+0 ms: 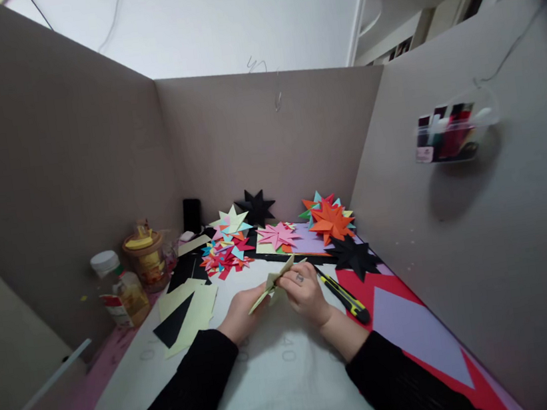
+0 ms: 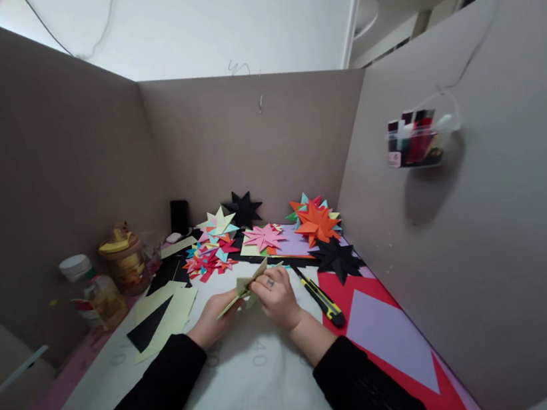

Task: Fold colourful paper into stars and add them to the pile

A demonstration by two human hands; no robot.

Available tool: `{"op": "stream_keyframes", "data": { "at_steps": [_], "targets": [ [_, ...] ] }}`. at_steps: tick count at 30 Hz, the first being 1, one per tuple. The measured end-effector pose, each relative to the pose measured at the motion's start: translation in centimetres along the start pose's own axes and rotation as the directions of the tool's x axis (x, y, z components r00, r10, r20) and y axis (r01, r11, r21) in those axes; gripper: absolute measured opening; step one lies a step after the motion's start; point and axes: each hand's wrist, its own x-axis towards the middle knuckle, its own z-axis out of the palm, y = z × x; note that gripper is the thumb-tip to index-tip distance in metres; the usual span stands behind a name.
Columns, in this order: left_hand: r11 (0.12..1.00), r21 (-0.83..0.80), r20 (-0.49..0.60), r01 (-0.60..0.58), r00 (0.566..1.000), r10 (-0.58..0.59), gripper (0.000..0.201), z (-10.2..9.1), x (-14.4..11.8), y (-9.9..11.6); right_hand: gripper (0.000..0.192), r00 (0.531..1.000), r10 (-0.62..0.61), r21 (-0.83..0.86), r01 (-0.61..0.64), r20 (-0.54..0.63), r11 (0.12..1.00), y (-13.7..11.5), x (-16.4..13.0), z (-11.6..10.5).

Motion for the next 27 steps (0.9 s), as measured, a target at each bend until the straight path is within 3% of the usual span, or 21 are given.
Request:
{"op": "stream_keyframes", "data": {
  "at_steps": [8,14,27],
  "targets": [
    [1.000,0.006,-0.011,0.018,1.000,-0.018,0.032,0.14,0.13,0.12,0.016,0.997,-0.011,0.028,0.013,-0.075,1.000,-0.43,0.08,-0.08],
    [0.999,0.045,0.015,0.005,1.000,-0.006,0.032,0.30,-0.04,0.26,0.018,0.999,-0.010,0.034,0.012,-0.050,0.999,-0.83,-0.01,-0.02],
    [0.996,-0.087,-0.010,0.036,0.999,-0.037,0.033,0.39,0.17,0.24,0.014,0.979,0.182,0.033,-0.179,-0.096,0.983,-0.45,0.50,-0.38]
  ]
}}
